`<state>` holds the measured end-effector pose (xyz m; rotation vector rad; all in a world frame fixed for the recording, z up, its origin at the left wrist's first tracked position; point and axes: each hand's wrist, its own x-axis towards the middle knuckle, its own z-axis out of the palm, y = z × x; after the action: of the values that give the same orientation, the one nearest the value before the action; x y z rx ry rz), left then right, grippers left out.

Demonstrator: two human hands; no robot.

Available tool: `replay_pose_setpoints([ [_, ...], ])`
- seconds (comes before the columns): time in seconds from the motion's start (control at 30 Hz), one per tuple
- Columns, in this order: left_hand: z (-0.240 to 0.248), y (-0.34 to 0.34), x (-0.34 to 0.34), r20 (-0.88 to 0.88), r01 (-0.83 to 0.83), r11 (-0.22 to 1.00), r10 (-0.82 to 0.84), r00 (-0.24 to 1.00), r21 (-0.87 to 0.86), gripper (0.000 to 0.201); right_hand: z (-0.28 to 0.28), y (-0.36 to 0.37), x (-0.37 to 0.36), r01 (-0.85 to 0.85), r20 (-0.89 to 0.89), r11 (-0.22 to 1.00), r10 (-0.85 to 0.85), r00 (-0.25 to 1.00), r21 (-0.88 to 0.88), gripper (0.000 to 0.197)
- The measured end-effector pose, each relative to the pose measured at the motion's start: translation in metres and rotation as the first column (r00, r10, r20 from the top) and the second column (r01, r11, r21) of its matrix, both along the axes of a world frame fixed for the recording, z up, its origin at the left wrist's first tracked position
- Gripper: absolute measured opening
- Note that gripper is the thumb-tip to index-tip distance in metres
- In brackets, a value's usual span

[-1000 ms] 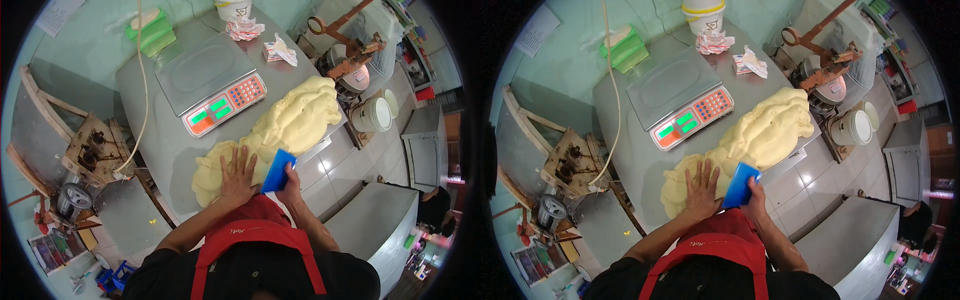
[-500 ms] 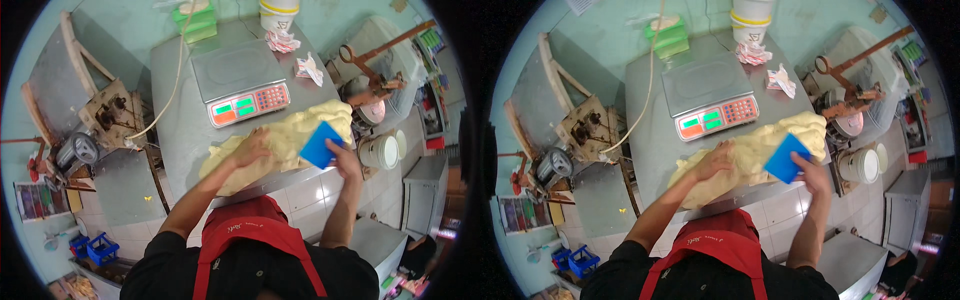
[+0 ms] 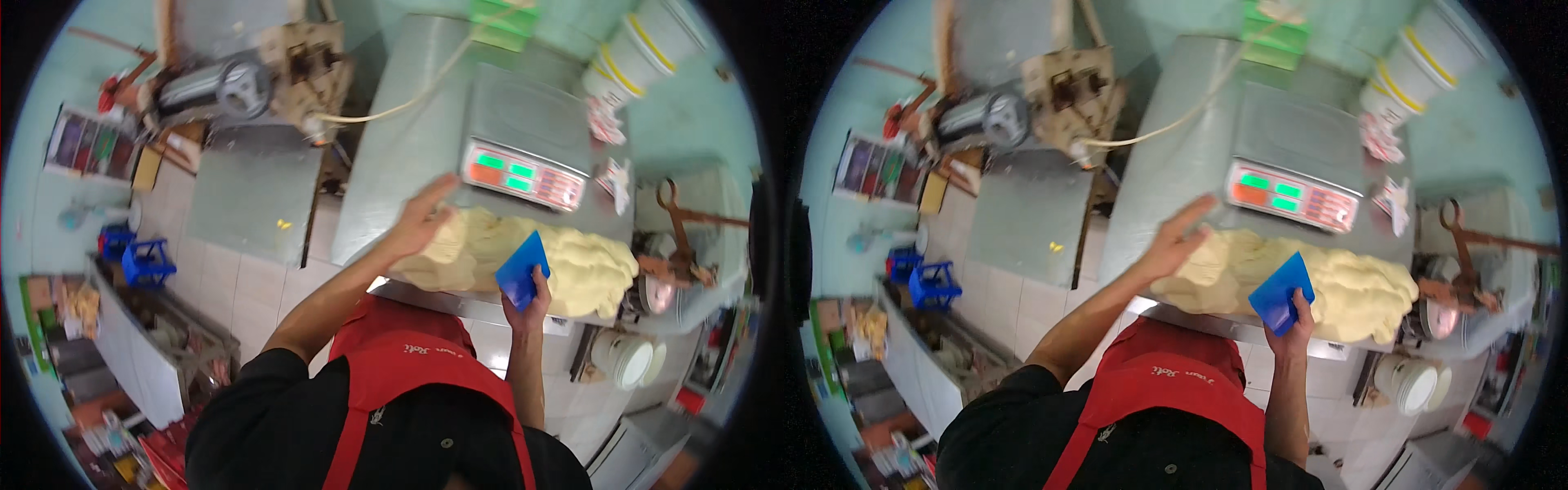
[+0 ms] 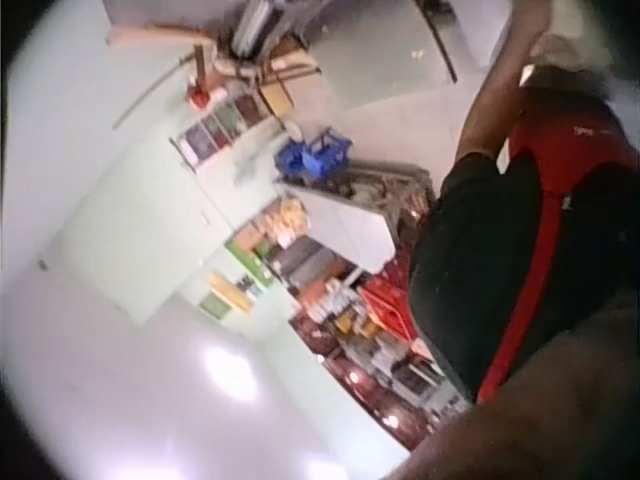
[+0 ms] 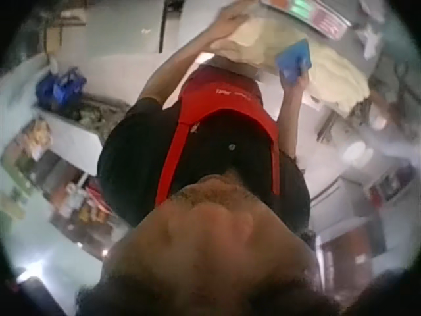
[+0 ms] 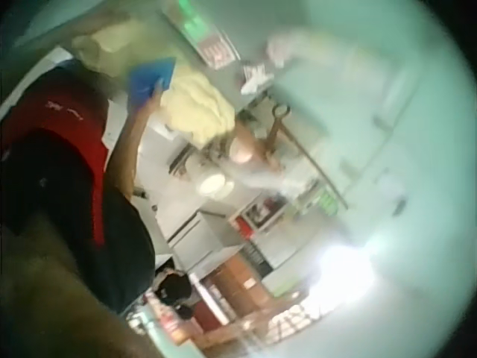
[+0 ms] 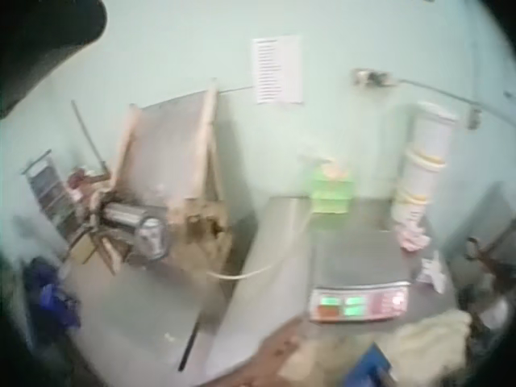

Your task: The person cuts portions of dough from a large mass using a blue scraper, weighs each portion on a digital scale, and then feeds the dough into a mechanical roller machine. The person repeats this cycle of cutting, weighing, and rolling throughout the video.

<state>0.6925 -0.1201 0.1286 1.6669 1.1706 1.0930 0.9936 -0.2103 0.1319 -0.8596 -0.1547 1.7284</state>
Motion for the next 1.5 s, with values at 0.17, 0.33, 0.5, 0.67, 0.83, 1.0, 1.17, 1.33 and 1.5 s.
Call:
replay_pose_setpoints([
  [0.17, -0.067, -0.112, -0.219, -0.498, -0.588, 0.809, 0.508, 0.703, -0.005, 0.057, -0.002, -0.005, -0.062, -0.173, 0.078, 0.984, 0.177, 0.981, -0.049, 0.033],
  [0.33, -0.133, -0.18, -0.335, -0.675, -0.608, 0.794, 0.453, 0.583, 0.007, 0.069, 0.012, 0.022, -0.128, -0.324, 0.2, 0.946, 0.323, 0.925, -0.027, 0.033],
  [0.5, -0.127, -0.166, -0.355, -0.802, -0.395, 0.913, 0.157, 0.576, -0.105, 0.079, 0.016, 0.04, -0.185, -0.383, 0.24, 0.923, 0.379, 0.894, -0.034, 0.033],
  [0.67, -0.128, -0.189, -0.346, -0.774, -0.475, 0.879, 0.28, 0.568, -0.031, 0.072, 0.014, 0.029, -0.205, -0.421, 0.228, 0.902, 0.43, 0.873, -0.092, 0.032],
  [0.83, -0.12, -0.185, -0.325, -0.548, -0.656, 0.717, 0.459, 0.699, -0.235, 0.045, 0.004, 0.025, -0.171, -0.403, 0.177, 0.908, 0.418, 0.891, -0.114, 0.028],
  [1.0, -0.066, -0.066, -0.207, -0.107, -0.583, 0.775, 0.576, 0.811, -0.243, 0.035, -0.002, 0.039, -0.096, -0.307, 0.145, 0.947, 0.318, 0.937, -0.093, 0.024],
  [1.17, 0.03, 0.107, -0.011, -0.263, -0.13, 0.956, 0.2, 0.944, 0.262, 0.057, 0.006, 0.054, -0.014, -0.149, 0.234, 0.988, 0.154, 0.96, -0.04, 0.026],
  [1.33, -0.008, 0.209, 0.174, -0.701, 0.093, 0.948, 0.157, 0.696, 0.305, 0.077, 0.044, 0.043, 0.043, 0.038, 0.203, 0.999, -0.035, 0.979, -0.013, 0.023],
  [1.5, -0.016, 0.261, 0.272, -0.771, 0.329, 0.917, -0.037, 0.636, 0.228, 0.073, 0.03, 0.03, 0.066, 0.143, 0.149, 0.989, -0.137, 0.979, -0.029, 0.024],
])
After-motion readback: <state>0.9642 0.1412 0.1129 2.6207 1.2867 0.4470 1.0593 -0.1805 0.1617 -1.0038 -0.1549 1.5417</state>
